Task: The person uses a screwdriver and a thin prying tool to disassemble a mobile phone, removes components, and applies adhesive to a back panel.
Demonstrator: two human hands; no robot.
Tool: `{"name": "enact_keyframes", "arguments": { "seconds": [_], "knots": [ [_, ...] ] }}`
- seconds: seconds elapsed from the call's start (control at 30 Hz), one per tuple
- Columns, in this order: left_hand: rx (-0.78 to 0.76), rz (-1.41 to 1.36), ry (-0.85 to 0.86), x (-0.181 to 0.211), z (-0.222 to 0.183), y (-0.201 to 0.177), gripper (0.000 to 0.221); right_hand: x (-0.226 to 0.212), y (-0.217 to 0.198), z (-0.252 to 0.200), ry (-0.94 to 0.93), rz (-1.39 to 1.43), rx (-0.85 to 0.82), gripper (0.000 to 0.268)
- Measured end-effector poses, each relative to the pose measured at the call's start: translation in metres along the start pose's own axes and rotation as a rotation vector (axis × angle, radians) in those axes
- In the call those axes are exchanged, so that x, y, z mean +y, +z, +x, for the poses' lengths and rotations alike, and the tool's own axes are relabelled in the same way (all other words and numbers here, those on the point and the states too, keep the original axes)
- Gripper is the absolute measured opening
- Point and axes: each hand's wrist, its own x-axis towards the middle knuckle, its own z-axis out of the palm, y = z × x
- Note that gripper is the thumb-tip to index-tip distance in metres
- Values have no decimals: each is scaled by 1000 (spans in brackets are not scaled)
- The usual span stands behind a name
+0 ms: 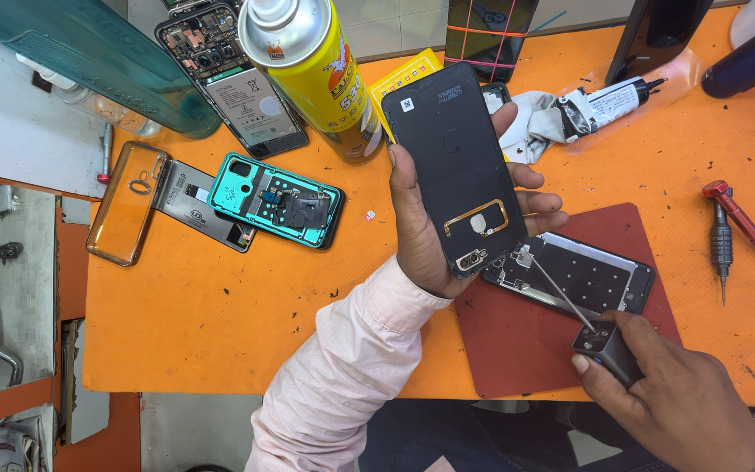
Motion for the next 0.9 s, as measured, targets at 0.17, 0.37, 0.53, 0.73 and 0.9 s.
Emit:
{"name": "enact_keyframes", "arguments": {
  "seconds": [0.17, 0.37, 0.53, 0.73, 0.9],
  "knots": [
    [-19, -20, 3, -1, 0, -1, 110, -4, -1, -1, -2, 20, 1, 71],
    [-36, -58, 1, -4, 0, -1, 108, -12, -5, -3, 23, 79, -63, 67],
    [-33, -62, 6, -5, -1, -1, 108, -15, -7, -4, 47, 113, -95, 69],
    [-52, -99, 6, -6, -1, -2, 107, -16, -5, -4, 46, 109, -127, 67],
    [-62, -119, 9, -8, -2, -2, 107, -11, 4, -5, 35, 60, -146, 75]
  ]
}}
